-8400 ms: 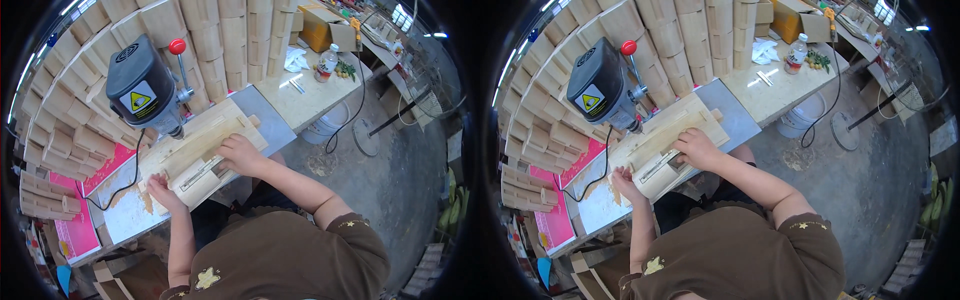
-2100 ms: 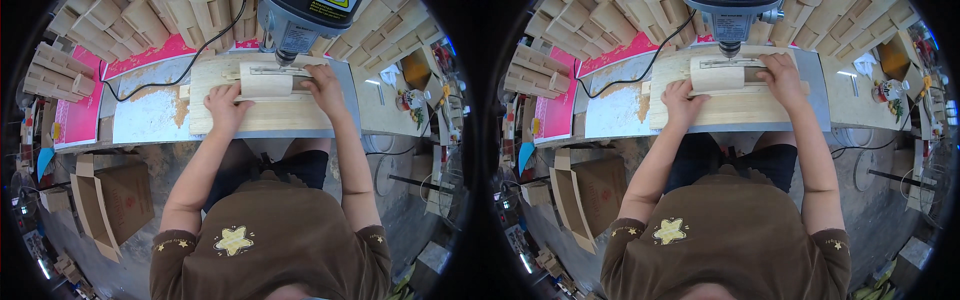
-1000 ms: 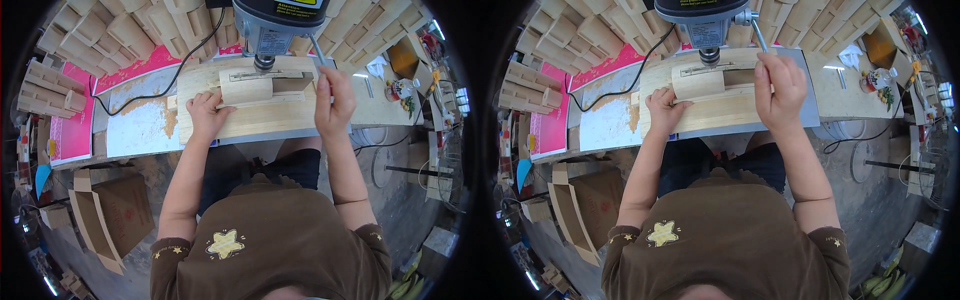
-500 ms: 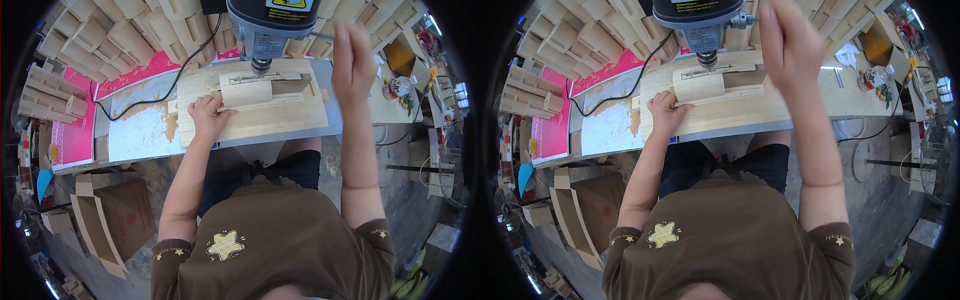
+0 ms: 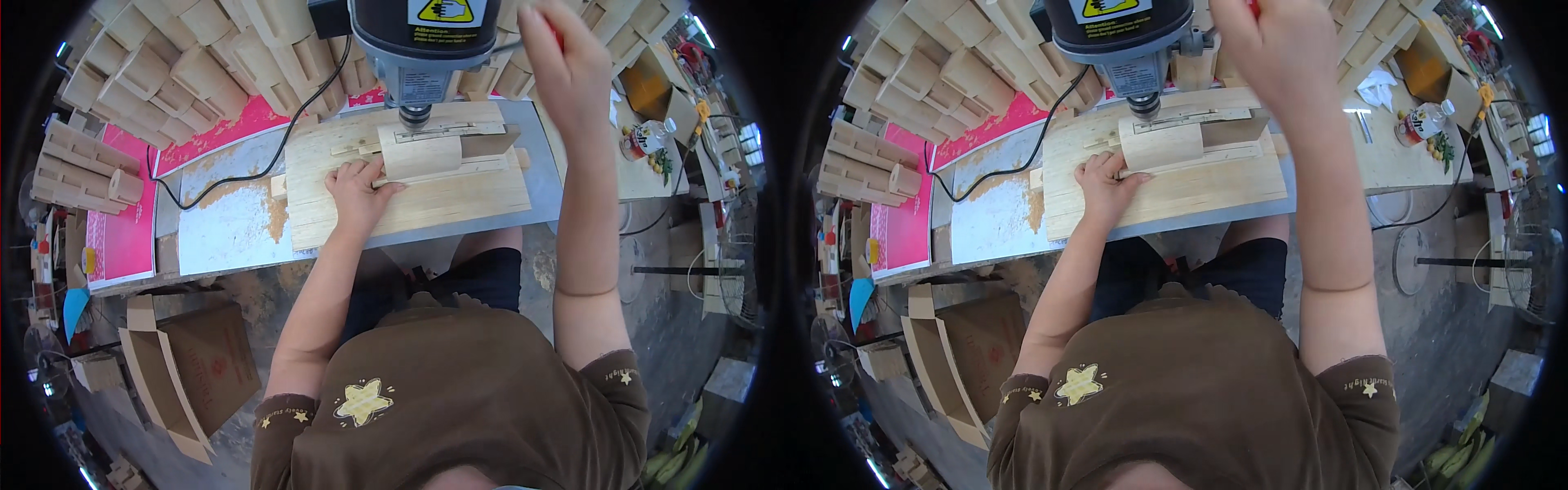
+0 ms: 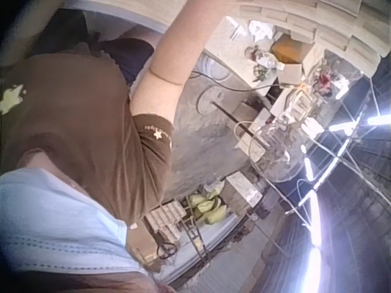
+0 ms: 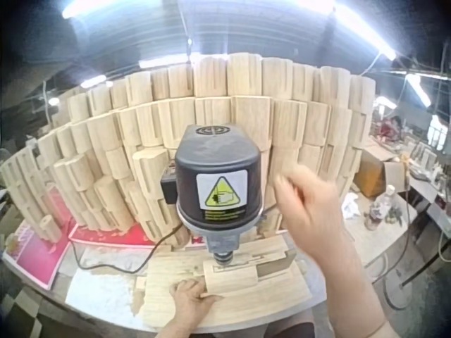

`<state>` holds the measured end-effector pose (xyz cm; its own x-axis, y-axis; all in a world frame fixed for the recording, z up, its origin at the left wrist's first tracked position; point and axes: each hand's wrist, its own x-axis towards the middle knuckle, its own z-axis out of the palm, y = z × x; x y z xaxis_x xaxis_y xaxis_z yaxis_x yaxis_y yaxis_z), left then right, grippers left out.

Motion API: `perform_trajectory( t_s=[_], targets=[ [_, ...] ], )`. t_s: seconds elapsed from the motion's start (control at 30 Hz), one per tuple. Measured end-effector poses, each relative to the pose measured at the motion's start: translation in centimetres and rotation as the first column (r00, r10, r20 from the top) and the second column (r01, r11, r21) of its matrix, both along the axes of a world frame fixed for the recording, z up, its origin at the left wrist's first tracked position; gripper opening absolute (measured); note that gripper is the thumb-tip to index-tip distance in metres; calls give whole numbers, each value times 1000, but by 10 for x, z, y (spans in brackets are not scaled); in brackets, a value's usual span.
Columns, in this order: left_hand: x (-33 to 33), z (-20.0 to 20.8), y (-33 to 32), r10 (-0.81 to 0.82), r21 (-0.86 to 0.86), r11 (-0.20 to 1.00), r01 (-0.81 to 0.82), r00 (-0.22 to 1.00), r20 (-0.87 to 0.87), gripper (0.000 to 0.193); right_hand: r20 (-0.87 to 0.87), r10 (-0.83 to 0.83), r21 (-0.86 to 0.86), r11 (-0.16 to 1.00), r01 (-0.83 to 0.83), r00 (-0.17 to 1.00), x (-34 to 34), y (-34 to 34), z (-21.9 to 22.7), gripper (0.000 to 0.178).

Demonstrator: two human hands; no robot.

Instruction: Drilling vertical holes into cylindrical wooden blocks using a drill press.

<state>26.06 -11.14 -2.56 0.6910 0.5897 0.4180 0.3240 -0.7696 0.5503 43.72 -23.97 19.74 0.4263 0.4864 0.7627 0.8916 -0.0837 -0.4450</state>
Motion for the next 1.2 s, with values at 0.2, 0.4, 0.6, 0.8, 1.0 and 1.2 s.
perform_trajectory(
  t_s=[0.2,0.4,0.6,0.8,1.0,1.2],
  targets=[
    [8,0,-1,-29,83,996,26,999,37,40,-27,18,165,986,-14,999,-32,-36,-70,4],
    [2,2,-3,-26,103,994,21,999,46,29,93,38,225,973,-58,995,-23,-22,-136,13],
    [5,3,-4,-32,70,997,31,1000,1,30,78,55,295,952,-76,995,-18,-21,-146,16],
    [-3,-8,6,-29,43,999,30,999,-20,28,149,12,439,895,-77,989,-14,-9,-58,17],
    [2,-8,3,-82,-212,973,85,996,20,29,-210,-18,144,988,49,978,38,42,14,26],
    [4,1,-9,15,-658,712,247,930,366,26,-380,137,175,982,-74,915,32,33,-17,38]
  ],
)
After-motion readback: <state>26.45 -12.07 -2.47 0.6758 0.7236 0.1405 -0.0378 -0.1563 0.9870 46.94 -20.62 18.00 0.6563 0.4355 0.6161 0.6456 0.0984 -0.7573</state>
